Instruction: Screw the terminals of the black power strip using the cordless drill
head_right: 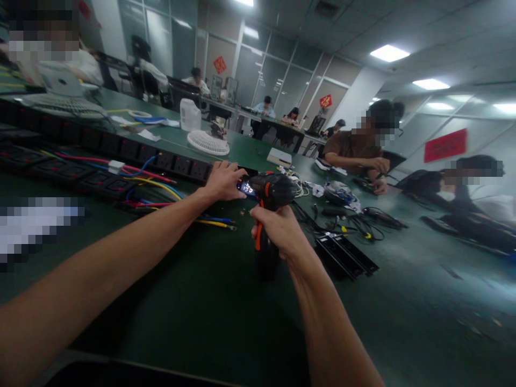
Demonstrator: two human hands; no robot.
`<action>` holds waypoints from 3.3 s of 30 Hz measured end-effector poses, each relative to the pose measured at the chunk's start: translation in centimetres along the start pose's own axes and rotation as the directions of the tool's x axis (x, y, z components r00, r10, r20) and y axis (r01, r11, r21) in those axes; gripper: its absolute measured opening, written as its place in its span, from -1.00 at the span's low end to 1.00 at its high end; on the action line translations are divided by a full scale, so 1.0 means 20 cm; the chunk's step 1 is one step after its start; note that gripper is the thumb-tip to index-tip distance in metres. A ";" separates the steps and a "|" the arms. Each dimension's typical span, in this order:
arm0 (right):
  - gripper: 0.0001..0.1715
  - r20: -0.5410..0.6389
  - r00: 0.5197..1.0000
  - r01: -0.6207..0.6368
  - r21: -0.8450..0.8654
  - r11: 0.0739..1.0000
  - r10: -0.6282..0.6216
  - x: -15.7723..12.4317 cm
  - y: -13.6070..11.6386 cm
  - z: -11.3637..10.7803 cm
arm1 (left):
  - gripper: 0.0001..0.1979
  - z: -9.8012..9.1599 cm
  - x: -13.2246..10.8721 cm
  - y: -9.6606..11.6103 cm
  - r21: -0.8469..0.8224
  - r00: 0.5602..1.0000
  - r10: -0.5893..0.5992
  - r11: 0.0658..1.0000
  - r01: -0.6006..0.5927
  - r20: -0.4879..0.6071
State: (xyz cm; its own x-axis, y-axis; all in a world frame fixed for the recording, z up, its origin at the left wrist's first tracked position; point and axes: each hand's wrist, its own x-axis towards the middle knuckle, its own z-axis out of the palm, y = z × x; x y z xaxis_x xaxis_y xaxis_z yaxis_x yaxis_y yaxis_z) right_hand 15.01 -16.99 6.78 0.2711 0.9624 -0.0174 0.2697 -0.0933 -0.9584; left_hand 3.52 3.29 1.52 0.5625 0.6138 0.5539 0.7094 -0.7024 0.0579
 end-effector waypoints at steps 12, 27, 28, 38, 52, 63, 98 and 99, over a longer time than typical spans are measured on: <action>-0.87 -0.002 1.000 0.012 -0.047 0.999 -0.012 -0.01 -0.02 0.01 | -0.31 0.00 0.00 0.00 -0.009 1.000 -0.010 1.000 0.011 0.018; -0.88 -0.002 1.000 -0.015 -0.010 1.000 0.015 -0.01 -0.02 0.01 | -0.31 -0.01 0.00 0.00 -0.028 0.999 -0.018 0.999 0.019 0.029; -0.88 -0.003 1.000 -0.016 -0.009 1.000 0.016 -0.01 -0.02 0.01 | -0.31 -0.01 0.00 0.00 -0.027 0.999 -0.019 0.999 0.020 0.030; -0.85 -0.011 1.000 -0.017 -0.006 1.000 0.017 -0.01 -0.02 0.01 | -0.34 -0.02 -0.01 0.01 -0.045 1.000 -0.013 0.999 0.014 0.028; -0.78 -0.044 0.999 -0.023 0.079 0.997 0.027 -0.02 -0.04 0.02 | -0.29 -0.01 0.01 0.00 -0.031 1.000 -0.002 1.000 0.003 0.005; -0.78 -0.025 0.997 -0.072 -0.011 0.997 0.072 -0.02 -0.06 0.03 | -0.34 -0.01 0.01 0.00 -0.055 1.000 -0.006 0.998 0.006 0.005; -0.54 0.098 0.992 -0.097 0.248 0.964 0.075 -0.02 -0.04 -0.02 | -0.18 0.01 0.00 0.00 -0.023 0.999 0.001 1.000 -0.001 -0.032; -0.54 0.106 0.992 -0.099 0.269 0.958 0.073 -0.02 -0.03 -0.03 | -0.19 0.01 0.00 0.00 -0.019 1.000 0.000 1.000 -0.001 -0.029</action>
State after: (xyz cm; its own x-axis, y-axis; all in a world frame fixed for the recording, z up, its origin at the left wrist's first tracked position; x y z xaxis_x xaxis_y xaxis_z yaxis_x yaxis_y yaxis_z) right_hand 15.26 -17.48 7.55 0.1909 0.9746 -0.1174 -0.0176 -0.1162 -0.9931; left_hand 3.69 3.32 1.27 0.5501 0.6028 0.5779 0.7009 -0.7095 0.0729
